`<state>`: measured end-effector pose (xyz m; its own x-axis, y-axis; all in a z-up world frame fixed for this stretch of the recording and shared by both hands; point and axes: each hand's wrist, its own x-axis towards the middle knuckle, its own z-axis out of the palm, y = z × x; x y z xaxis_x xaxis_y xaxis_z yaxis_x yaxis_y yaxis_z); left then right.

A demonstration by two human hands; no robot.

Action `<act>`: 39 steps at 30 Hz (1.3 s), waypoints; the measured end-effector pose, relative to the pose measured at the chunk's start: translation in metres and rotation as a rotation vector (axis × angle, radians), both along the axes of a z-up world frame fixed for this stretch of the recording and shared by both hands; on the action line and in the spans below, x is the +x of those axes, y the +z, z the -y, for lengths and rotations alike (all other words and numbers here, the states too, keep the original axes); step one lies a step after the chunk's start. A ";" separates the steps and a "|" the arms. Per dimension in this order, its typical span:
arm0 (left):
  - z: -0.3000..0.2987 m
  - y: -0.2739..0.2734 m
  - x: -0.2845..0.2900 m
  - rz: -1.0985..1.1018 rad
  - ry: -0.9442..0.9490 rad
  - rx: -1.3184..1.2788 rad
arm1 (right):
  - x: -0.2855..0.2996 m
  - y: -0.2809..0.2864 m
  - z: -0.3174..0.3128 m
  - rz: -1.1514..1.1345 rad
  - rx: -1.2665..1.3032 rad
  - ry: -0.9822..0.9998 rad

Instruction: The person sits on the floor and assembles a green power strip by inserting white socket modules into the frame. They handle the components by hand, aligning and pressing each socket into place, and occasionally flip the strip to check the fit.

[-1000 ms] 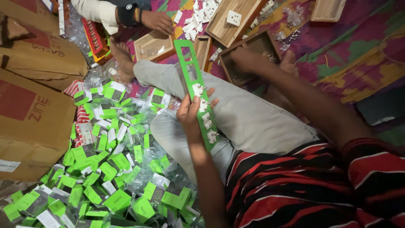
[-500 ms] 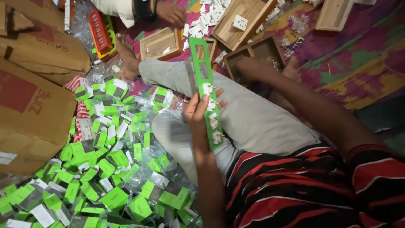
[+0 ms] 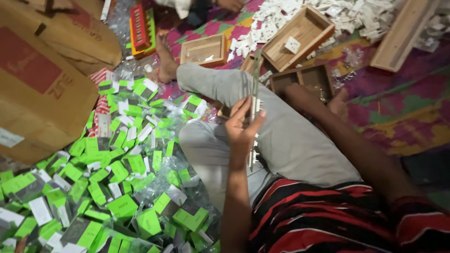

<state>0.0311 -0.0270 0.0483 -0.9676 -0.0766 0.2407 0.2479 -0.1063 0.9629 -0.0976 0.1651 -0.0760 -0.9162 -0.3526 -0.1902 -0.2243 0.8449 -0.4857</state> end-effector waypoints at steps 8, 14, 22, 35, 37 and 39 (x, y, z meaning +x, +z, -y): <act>-0.006 0.006 0.011 -0.266 0.232 -0.586 | -0.003 -0.016 -0.004 -0.246 -0.364 0.062; -0.012 0.039 0.026 -0.433 0.273 -0.695 | 0.001 0.000 -0.032 -0.284 -0.854 -0.091; -0.008 0.108 0.093 -0.654 0.353 -0.822 | 0.074 0.132 -0.117 -0.466 -1.341 -0.361; -0.022 0.070 0.076 -0.558 0.364 -0.666 | 0.131 0.194 -0.051 -0.527 -1.079 -0.151; -0.031 0.063 0.041 -0.508 0.447 -0.650 | 0.103 0.212 -0.060 -0.512 -1.066 -0.075; -0.039 0.054 0.021 -0.442 0.495 -0.675 | 0.080 0.216 -0.062 -0.469 -1.065 -0.044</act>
<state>0.0517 0.0123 0.1024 -0.6730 -0.1650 0.7210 0.4727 0.6538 0.5909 -0.0179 0.2273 0.1398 -0.8335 -0.0963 0.5441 -0.5510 0.0709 -0.8315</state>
